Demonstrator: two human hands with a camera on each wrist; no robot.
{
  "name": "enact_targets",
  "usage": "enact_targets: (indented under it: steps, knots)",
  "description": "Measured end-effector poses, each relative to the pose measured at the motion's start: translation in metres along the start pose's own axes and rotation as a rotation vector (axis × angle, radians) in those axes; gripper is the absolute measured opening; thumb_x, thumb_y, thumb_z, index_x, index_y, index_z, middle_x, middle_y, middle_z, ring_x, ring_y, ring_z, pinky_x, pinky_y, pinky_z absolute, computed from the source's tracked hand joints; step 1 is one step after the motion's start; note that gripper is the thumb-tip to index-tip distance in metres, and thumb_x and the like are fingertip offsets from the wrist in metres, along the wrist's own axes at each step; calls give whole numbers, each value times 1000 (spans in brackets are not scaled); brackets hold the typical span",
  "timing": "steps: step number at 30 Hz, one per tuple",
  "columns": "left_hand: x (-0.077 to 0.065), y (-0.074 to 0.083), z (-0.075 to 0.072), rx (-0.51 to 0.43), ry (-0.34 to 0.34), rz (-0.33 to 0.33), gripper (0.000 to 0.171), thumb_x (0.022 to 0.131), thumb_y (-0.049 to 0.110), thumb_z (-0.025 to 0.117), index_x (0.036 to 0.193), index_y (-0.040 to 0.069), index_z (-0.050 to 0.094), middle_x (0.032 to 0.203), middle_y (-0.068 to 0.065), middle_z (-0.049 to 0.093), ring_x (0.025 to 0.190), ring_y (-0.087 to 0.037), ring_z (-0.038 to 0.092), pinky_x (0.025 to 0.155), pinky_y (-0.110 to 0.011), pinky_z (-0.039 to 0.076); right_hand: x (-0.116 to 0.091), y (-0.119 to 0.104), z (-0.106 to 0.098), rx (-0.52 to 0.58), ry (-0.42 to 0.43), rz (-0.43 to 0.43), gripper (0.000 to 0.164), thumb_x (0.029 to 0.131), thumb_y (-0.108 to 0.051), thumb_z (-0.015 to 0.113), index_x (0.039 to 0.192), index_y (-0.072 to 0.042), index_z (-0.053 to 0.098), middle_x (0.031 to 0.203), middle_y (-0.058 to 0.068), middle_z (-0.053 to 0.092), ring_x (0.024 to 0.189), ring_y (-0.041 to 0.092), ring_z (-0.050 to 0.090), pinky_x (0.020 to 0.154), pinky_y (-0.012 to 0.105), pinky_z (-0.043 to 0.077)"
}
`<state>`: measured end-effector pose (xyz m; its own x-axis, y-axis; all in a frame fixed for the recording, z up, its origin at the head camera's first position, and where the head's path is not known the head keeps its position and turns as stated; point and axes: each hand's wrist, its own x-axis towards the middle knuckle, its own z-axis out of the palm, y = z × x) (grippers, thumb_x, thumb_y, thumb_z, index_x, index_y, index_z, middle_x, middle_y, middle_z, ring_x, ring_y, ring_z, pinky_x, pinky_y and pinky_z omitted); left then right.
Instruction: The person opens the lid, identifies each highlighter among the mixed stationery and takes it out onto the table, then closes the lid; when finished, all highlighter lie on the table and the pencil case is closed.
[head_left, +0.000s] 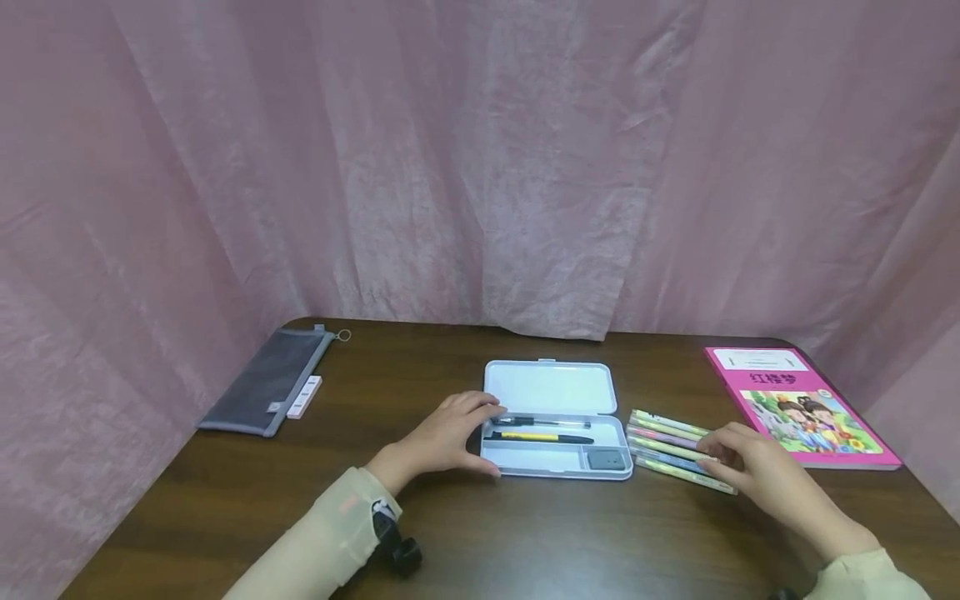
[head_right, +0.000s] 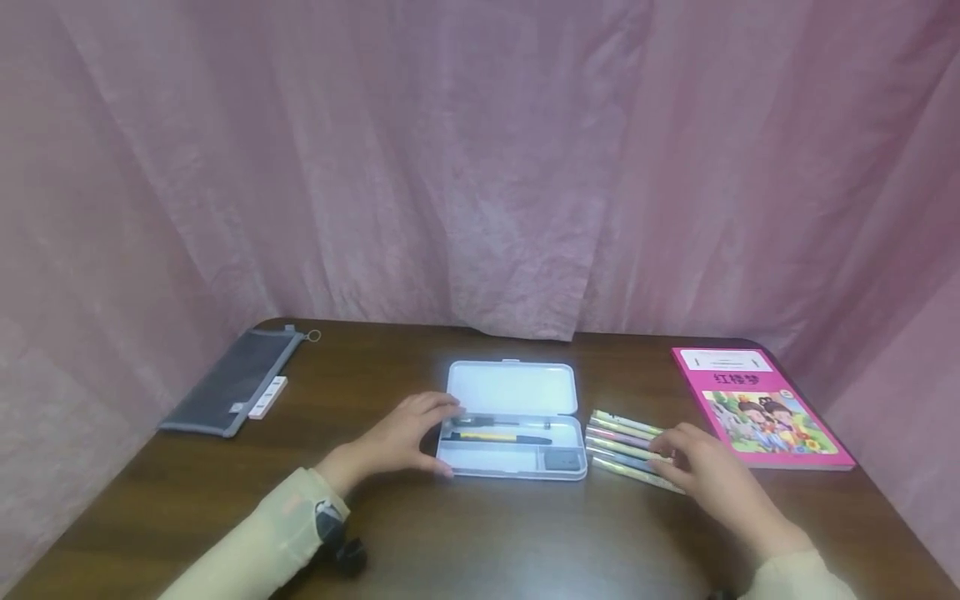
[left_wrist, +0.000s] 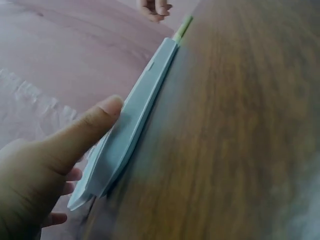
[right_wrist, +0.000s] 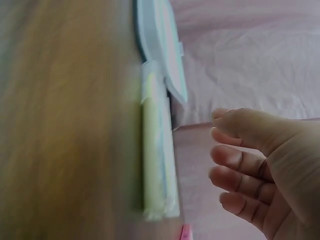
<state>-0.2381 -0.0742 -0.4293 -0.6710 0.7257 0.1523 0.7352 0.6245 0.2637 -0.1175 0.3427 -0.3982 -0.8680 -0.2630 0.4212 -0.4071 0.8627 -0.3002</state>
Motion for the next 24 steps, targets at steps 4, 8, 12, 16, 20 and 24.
enact_targets:
  steps: [4, 8, 12, 16, 20, 24]
  knots:
    - [1, -2, -4, -28, 34, -1, 85, 70, 62, 75, 139, 22, 49, 144, -3, 46, 135, -23, 41, 112, -47, 35, 13, -7, 0, 36, -8, 17, 17, 77, -11, 79, 90, -15, 69, 80, -13, 57, 67, -9, 42, 54, 18, 41]
    - [3, -5, -10, -161, 87, -40, 80, 71, 49, 80, 138, 17, 51, 140, -7, 48, 132, -25, 44, 109, -47, 39, 26, -14, -1, 37, -65, 69, 18, 80, -19, 77, 96, -14, 69, 84, -9, 60, 69, -6, 45, 57, 19, 44]
    - [4, -9, -13, -360, 125, -115, 76, 75, 38, 81, 139, 13, 49, 138, -11, 49, 128, -28, 48, 106, -48, 43, 38, -17, 1, 60, -121, 123, 25, 82, -24, 76, 103, -12, 69, 89, -4, 62, 73, 0, 49, 61, 20, 46]
    - [7, -11, -10, -548, 179, -195, 72, 80, 29, 78, 141, 8, 45, 135, -15, 50, 123, -31, 53, 100, -46, 49, 49, -19, 7, 128, -167, 157, 32, 85, -27, 73, 111, -11, 66, 94, 0, 64, 80, 8, 56, 65, 21, 49]
    - [11, -10, -8, -687, 228, -301, 68, 83, 25, 76, 141, 10, 44, 135, -14, 51, 123, -30, 54, 96, -43, 51, 59, -21, 16, 183, -193, 192, 35, 87, -24, 71, 117, -8, 63, 100, 6, 66, 85, 15, 59, 67, 21, 49]
    - [17, -7, -6, -733, 239, -393, 66, 84, 27, 75, 141, 14, 45, 137, -12, 52, 124, -28, 54, 97, -44, 51, 68, -24, 26, 210, -196, 223, 36, 87, -19, 70, 120, -5, 61, 101, 10, 67, 85, 18, 60, 70, 25, 51]
